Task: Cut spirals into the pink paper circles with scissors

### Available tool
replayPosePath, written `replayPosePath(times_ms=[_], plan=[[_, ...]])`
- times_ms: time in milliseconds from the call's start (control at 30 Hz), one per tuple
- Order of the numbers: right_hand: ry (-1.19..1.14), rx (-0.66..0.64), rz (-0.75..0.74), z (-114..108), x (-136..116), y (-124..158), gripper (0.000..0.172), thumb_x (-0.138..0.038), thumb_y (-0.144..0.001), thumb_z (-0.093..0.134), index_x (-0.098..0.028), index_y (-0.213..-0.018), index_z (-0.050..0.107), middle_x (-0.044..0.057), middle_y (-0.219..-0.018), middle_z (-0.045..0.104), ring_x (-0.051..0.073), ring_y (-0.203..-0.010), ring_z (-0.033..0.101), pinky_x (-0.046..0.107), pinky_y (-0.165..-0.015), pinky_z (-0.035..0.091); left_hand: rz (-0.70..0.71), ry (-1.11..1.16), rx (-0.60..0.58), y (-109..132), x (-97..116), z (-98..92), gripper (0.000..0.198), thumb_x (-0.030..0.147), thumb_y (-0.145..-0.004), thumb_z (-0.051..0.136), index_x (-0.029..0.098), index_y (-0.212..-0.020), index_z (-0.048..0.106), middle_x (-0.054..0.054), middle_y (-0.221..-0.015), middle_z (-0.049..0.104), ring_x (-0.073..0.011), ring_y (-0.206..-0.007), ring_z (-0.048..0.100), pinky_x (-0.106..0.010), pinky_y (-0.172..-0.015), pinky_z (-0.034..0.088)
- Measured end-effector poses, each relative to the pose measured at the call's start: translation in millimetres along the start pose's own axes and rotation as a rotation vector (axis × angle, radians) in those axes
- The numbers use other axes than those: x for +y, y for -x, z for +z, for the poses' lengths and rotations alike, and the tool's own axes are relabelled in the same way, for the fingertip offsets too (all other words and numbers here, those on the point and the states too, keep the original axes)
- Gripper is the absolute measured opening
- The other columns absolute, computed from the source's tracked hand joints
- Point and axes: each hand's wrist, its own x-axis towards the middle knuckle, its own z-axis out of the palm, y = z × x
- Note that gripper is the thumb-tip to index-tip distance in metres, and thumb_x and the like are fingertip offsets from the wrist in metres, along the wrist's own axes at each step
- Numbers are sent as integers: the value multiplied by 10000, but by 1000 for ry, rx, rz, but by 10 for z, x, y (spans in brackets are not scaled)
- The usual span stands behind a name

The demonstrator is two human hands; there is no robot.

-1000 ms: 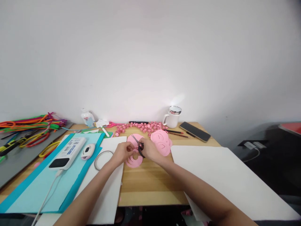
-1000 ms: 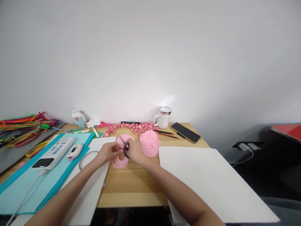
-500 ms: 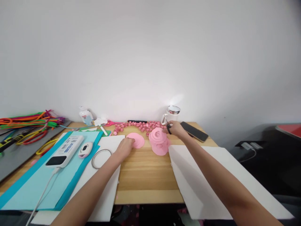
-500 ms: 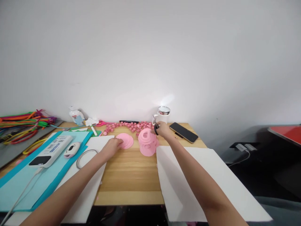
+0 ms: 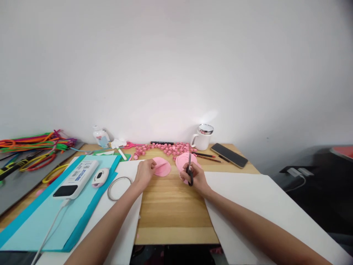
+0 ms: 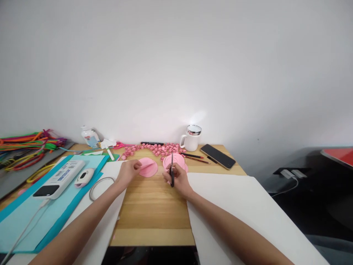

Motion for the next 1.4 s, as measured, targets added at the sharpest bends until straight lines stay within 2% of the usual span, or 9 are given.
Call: replayPosePath(times_ms=[167,500,600,700,767,867,1000,1133,1400], plan=[[3,-8,5,25,-10,-28,299,-344,-670,691,-223,-822,464,-60,-574,512,111,-497,482,242,-490,370,-79,55,120,76,2,-132,197,151,-719,485,171,-835,643,-41,-783,693,-168,-718,620,-243,-650,420],[7,-38,-5,87,-126,-116,291,-339,-680,684,-223,-842,472,-52,-588,534,130,-529,525,259,-524,405,23,106,-8,39,9,-32,129,95,-583,598,178,-492,561,-13,-519,589,-182,-564,563,-262,-547,357],[-41,-46,17,107,-224,-156,272,-360,-702,664,-221,-838,474,-30,-626,571,154,-592,573,287,-583,438,-7,162,105,7,16,-142,112,211,-703,551,176,-597,562,-22,-607,608,-177,-616,579,-275,-604,407],[-101,-69,73,195,-275,-190,265,-379,-713,654,-208,-836,493,-10,-659,590,173,-668,602,315,-659,458,-64,327,245,34,90,-197,206,333,-817,424,167,-760,532,-24,-696,614,-157,-644,604,-274,-620,468],[-167,-58,134,276,-268,-205,332,-382,-670,692,-203,-868,494,-13,-652,589,179,-664,608,315,-649,465,-128,795,289,101,161,-167,241,397,-762,523,159,-796,524,-4,-668,613,-162,-605,612,-285,-577,498],[-255,11,168,368,-238,-230,416,-358,-591,754,-199,-881,500,-29,-646,579,159,-618,589,279,-585,451,-176,1104,162,239,247,-93,287,422,-681,634,149,-694,549,15,-577,604,-159,-557,605,-288,-556,517],[-248,86,90,358,-255,-295,360,-331,-586,760,-196,-822,524,-51,-623,548,110,-568,524,238,-549,422,-196,1054,-6,353,278,-104,254,374,-635,697,131,-671,629,-22,-620,672,-147,-545,608,-243,-542,505],[-193,-41,52,297,-310,-345,362,-314,-553,781,-195,-795,540,-62,-595,510,101,-536,486,226,-511,399,-245,988,-236,331,287,-149,286,385,-667,663,107,-600,660,-55,-462,644,-156,-402,576,-242,-435,470],[-102,-273,72,374,-256,-173,321,-433,-686,677,-184,-847,554,-37,-594,500,133,-600,490,266,-589,382,-181,1085,63,238,381,-107,302,344,-721,612,108,-534,626,-40,-431,615,-138,-399,555,-220,-428,440]])
